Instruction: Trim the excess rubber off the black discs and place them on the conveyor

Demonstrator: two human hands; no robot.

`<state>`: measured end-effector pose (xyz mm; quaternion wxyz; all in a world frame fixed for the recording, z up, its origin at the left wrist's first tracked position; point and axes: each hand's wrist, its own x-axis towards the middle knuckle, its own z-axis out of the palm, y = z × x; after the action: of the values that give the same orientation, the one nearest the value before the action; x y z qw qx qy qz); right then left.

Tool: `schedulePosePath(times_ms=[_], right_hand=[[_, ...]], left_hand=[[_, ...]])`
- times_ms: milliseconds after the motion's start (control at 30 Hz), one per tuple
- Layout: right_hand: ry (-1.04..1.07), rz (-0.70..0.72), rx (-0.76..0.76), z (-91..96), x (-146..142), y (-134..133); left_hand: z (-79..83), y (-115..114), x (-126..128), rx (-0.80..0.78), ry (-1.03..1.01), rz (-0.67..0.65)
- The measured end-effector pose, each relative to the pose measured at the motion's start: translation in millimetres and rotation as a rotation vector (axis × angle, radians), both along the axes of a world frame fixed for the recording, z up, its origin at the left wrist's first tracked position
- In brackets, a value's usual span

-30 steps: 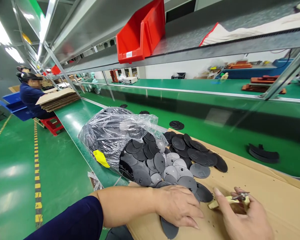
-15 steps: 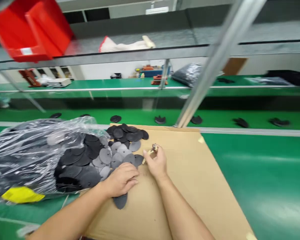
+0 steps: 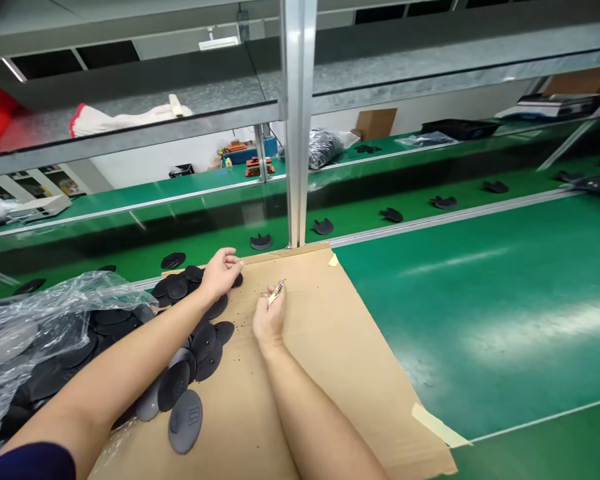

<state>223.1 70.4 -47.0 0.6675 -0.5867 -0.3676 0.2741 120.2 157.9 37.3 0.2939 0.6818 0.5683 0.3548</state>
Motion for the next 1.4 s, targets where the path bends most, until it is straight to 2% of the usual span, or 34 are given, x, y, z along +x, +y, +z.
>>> schedulePosePath(times_ms=[100,167,267,400,533,633,767,900,967,1033,1100,1167,1267,1400], right_hand=[[0.006,-0.060,-0.042,5.4,-1.1,-1.6],[0.012,-0.043,-0.040,8.0,-1.9,-2.2],[0.025,-0.028,-0.043,9.8,-3.7,-1.9],[0.002,-0.028,-0.027,10.2,-8.7,-0.7],[0.000,-0.058,-0.064,7.0,-13.3,1.5],[0.018,-0.070,-0.083,4.5,-12.4,3.2],[-0.005,-0.033,-0.072,7.6,-5.3,2.2],[0.005,0.014,-0.046,14.1,0.0,-2.3],[-0.022,0.039,-0.018,16.0,-0.6,-5.1],[-0.085,0.083,0.018,16.8,-3.1,-8.4],[-0.174,0.141,0.066,17.1,-6.7,-12.6],[-0.275,0.215,0.130,17.9,-10.5,-17.4],[-0.416,0.349,0.218,20.5,-15.1,-25.0],[-0.589,0.449,0.285,26.2,-18.1,-33.1]], left_hand=[[-3.7,54.0,26.6,-0.076,0.247,0.188],[-5.9,80.7,41.6,-0.104,0.296,0.247],[-10.2,108.5,59.8,-0.141,0.305,0.339],[-19.3,127.1,75.8,-0.181,0.263,0.403],[-25.9,125.1,80.3,-0.177,0.129,0.346],[-20.4,111.1,73.0,-0.137,-0.032,0.284],[2.8,74.6,42.2,-0.079,-0.268,0.244],[26.0,10.7,-12.6,-0.123,-0.557,0.225],[29.9,-27.8,-41.5,-0.255,-0.908,0.170],[27.0,-63.8,-65.4,-0.347,-1.110,0.174],[19.0,-92.0,-82.3,-0.411,-1.195,0.209],[8.2,-110.1,-92.9,-0.475,-1.234,0.198],[-8.5,-121.3,-102.2,-0.537,-1.274,0.114],[-25.2,-123.2,-108.9,-0.441,-1.361,0.085]])
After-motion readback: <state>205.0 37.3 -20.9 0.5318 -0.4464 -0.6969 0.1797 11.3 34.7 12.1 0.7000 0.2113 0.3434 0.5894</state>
